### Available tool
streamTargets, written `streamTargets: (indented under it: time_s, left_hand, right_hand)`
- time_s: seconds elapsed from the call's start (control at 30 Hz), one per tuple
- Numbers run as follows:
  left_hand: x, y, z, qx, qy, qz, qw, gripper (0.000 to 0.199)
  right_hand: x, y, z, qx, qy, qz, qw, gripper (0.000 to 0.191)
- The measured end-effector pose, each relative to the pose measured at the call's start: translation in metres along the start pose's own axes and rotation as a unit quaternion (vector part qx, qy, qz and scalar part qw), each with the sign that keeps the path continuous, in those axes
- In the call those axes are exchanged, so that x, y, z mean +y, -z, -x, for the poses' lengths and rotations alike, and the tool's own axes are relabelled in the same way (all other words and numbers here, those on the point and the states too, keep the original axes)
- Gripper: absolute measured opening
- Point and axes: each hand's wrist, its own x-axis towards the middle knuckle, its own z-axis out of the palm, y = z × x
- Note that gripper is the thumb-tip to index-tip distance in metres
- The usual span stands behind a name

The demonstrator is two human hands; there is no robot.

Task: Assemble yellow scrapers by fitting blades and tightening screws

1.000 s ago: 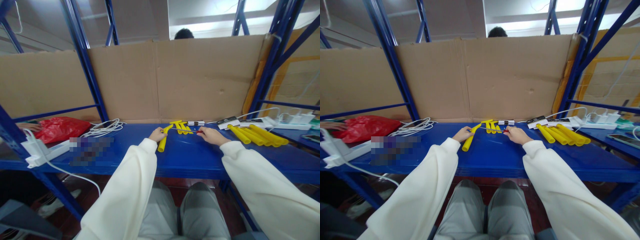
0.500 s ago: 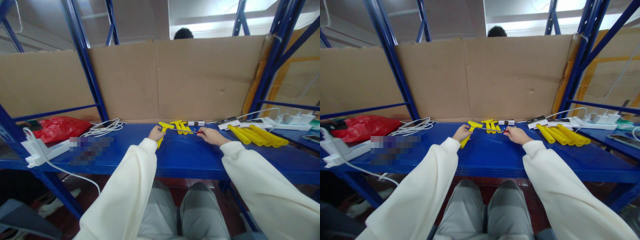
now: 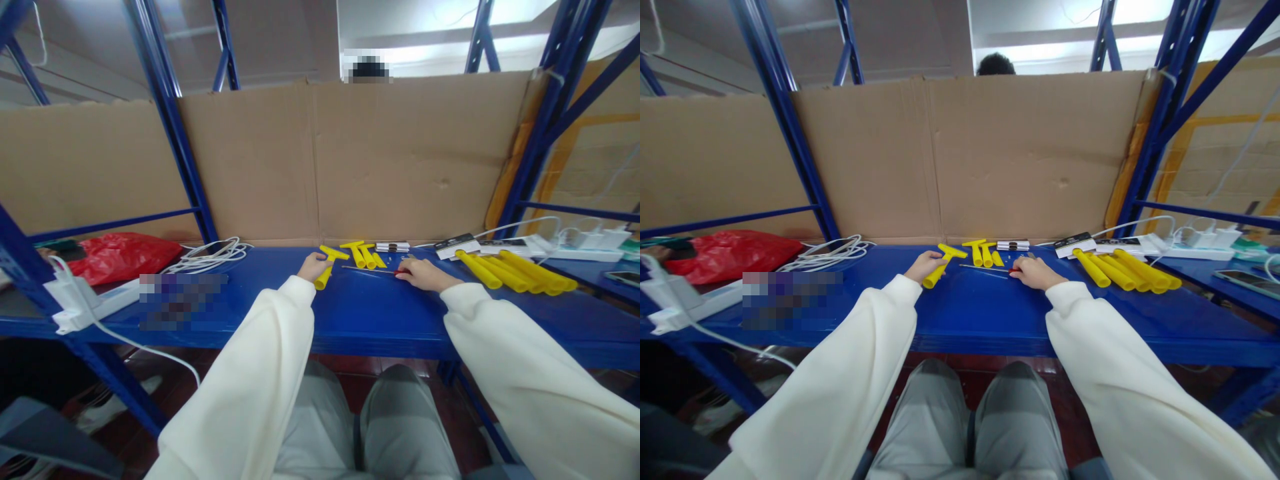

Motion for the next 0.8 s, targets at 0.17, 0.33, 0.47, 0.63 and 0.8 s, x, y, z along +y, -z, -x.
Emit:
streamTargets:
  time_s: [0.17,0.33,0.47,0.63,0.8]
  left_hand:
    - [0.001,-0.003,0.004,-0.020,0.007,0.059,0.998,0.039]
    - [-0.005,-0.006,-0.002,-0.031,0.007,0.083,0.996,0.039]
    - [-0.006,-0.006,-0.005,-0.032,0.007,0.077,0.997,0.037]
    - [-0.007,-0.006,-0.009,-0.018,-0.002,0.043,0.999,0.027]
    - [-0.015,-0.007,-0.022,-0.016,-0.038,0.011,0.999,0.019]
  right_hand:
    - [0.010,-0.007,-0.003,0.029,-0.011,-0.017,0.999,0.028]
    - [0.012,-0.010,-0.004,0.043,-0.019,-0.028,0.998,0.034]
    - [0.011,-0.006,-0.005,0.056,-0.030,-0.042,0.997,0.040]
    - [0.025,-0.006,-0.020,0.071,-0.092,-0.079,0.990,0.043]
    - [0.049,-0.016,-0.052,0.041,-0.155,-0.096,0.982,0.042]
